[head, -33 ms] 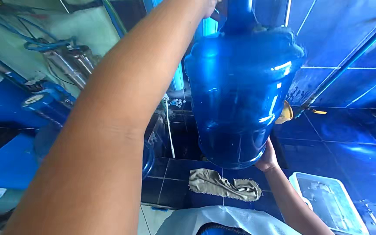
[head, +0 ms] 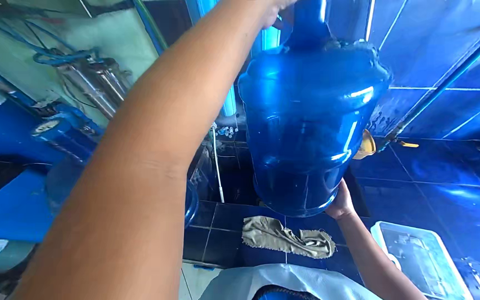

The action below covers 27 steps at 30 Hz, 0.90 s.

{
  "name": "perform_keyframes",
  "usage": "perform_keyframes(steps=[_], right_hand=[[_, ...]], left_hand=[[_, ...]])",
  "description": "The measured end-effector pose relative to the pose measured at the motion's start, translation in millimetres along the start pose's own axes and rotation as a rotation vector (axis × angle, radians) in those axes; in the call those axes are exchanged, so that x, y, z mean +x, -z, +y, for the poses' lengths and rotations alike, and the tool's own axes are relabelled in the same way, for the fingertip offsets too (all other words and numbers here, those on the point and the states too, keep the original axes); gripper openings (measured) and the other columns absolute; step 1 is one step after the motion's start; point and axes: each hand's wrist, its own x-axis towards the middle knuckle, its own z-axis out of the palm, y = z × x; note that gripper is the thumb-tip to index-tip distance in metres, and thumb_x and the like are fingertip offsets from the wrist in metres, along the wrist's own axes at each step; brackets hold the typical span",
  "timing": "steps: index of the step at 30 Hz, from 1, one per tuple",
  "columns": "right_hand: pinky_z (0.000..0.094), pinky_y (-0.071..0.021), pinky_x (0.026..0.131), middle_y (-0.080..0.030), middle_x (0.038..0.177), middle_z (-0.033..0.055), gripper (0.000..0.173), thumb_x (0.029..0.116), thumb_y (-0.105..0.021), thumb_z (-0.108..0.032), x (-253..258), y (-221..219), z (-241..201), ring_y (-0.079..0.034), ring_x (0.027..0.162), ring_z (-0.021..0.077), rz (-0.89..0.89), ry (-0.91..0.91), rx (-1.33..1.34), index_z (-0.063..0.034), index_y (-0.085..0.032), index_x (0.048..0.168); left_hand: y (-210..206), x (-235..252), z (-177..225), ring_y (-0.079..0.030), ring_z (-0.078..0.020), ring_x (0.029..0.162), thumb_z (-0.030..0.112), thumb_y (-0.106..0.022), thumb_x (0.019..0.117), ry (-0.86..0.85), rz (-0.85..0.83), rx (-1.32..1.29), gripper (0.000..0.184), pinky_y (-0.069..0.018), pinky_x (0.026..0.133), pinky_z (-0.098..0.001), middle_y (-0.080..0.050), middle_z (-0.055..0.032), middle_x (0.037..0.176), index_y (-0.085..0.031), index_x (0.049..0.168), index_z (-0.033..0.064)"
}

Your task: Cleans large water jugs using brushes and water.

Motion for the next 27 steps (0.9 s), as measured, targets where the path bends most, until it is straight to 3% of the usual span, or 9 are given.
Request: perform_keyframes(steps=[3,5,7,10,16,18,20,22,27], right_hand=[[0.0450,-0.0587,0.090,-0.071,0.116,0.0066,0.069,0.1069,-0.007,-0.060,17.9,-1.1,18.3,-0.068,0.108,0.0197,0.044,-0.014,-0.044,-0.0175,-0.054,0.136],[0.0439,-0.0580,0.088,-0.070,0.114,0.0066,0.064,0.1092,-0.009,-0.054,30.6,0.1,23.5,-0.068,0.105,0.0190,0.127,-0.025,-0.146,-0.0158,-0.053,0.135],[0.0432,-0.0573,0.085,-0.069,0.112,0.0084,0.054,0.1121,-0.019,-0.046,44.0,6.6,19.8,-0.067,0.101,0.0198,0.290,-0.056,-0.365,-0.0113,-0.053,0.135],[0.0532,-0.0464,0.105,-0.057,0.147,0.0136,0.061,0.1088,-0.041,-0.051,51.2,36.9,11.5,-0.057,0.132,0.0301,0.456,-0.132,-0.645,-0.0096,-0.042,0.153],[0.0566,-0.0394,0.116,-0.050,0.149,0.0269,0.064,0.1016,-0.065,-0.031,-17.3,97.8,43.7,-0.049,0.139,0.0401,0.184,-0.208,-1.348,0.0028,-0.042,0.152],[0.0606,-0.0246,0.123,-0.037,0.161,0.0245,0.079,0.0943,-0.074,-0.036,-35.1,118.6,60.7,-0.031,0.151,0.0417,0.056,-0.225,-1.592,-0.0003,-0.040,0.155],[0.0723,-0.0084,0.121,-0.014,0.171,0.0182,0.096,0.0869,-0.078,-0.049,-51.6,126.7,75.1,-0.006,0.158,0.0418,-0.037,-0.256,-1.776,-0.0109,-0.032,0.162],[0.0735,-0.0001,0.120,-0.002,0.174,0.0117,0.107,0.0824,-0.077,-0.061,-60.3,133.0,86.6,0.006,0.159,0.0370,-0.045,-0.271,-1.870,-0.0189,-0.024,0.165],[0.0755,0.0019,0.118,-0.008,0.173,0.0126,0.104,0.0819,-0.077,-0.061,-63.6,148.1,95.0,0.001,0.159,0.0384,-0.043,-0.109,-1.864,-0.0177,-0.028,0.164]], left_hand=[[-10.2,-13.6,-1.5,-0.062,-0.0127,0.101,0.015,-0.062,0.1017,-0.112,-0.054,-0.394,0.021,-0.0524,0.088,-0.0284,-0.064,-0.0087,0.109,-0.062,0.118,0.0017],[-17.7,6.0,-17.0,-0.067,-0.0184,0.111,0.022,-0.061,0.1031,-0.208,-0.230,-0.565,0.028,-0.0577,0.093,-0.0371,-0.067,-0.0098,0.119,-0.060,0.126,0.0043],[-29.9,10.0,-24.6,-0.066,-0.0214,0.115,0.030,-0.066,0.1004,-0.179,-0.191,-0.522,0.043,-0.0584,0.094,-0.0413,-0.066,-0.0129,0.126,-0.057,0.133,0.0038],[-48.3,8.3,-38.8,-0.063,-0.0234,0.118,0.037,-0.074,0.0947,-0.099,-0.097,-0.398,0.060,-0.0539,0.099,-0.0444,-0.062,-0.0157,0.130,-0.051,0.139,0.0024],[-89.2,12.6,-89.1,-0.062,-0.0264,0.117,0.031,-0.084,0.0856,-0.023,0.010,-0.385,0.072,-0.0515,0.101,-0.0453,-0.062,-0.0204,0.127,-0.047,0.138,-0.0021],[-105.8,12.4,-106.5,-0.062,-0.0286,0.119,0.030,-0.087,0.0828,0.007,0.017,-0.370,0.076,-0.0513,0.102,-0.0469,-0.061,-0.0213,0.129,-0.046,0.139,-0.0017],[-128.9,10.7,-124.8,-0.061,-0.0325,0.122,0.029,-0.089,0.0798,0.028,0.003,-0.337,0.080,-0.0502,0.104,-0.0504,-0.060,-0.0235,0.131,-0.046,0.140,-0.0020],[-162.4,9.1,-149.0,-0.059,-0.0361,0.125,0.028,-0.092,0.0767,0.048,-0.035,-0.298,0.085,-0.0493,0.105,-0.0539,-0.059,-0.0258,0.133,-0.046,0.142,-0.0021],[-271.9,-18.8,-220.1,-0.059,-0.0409,0.126,0.030,-0.092,0.0759,0.152,-0.163,-0.114,0.085,-0.0499,0.104,-0.0586,-0.058,-0.0270,0.138,-0.050,0.143,-0.0004]])
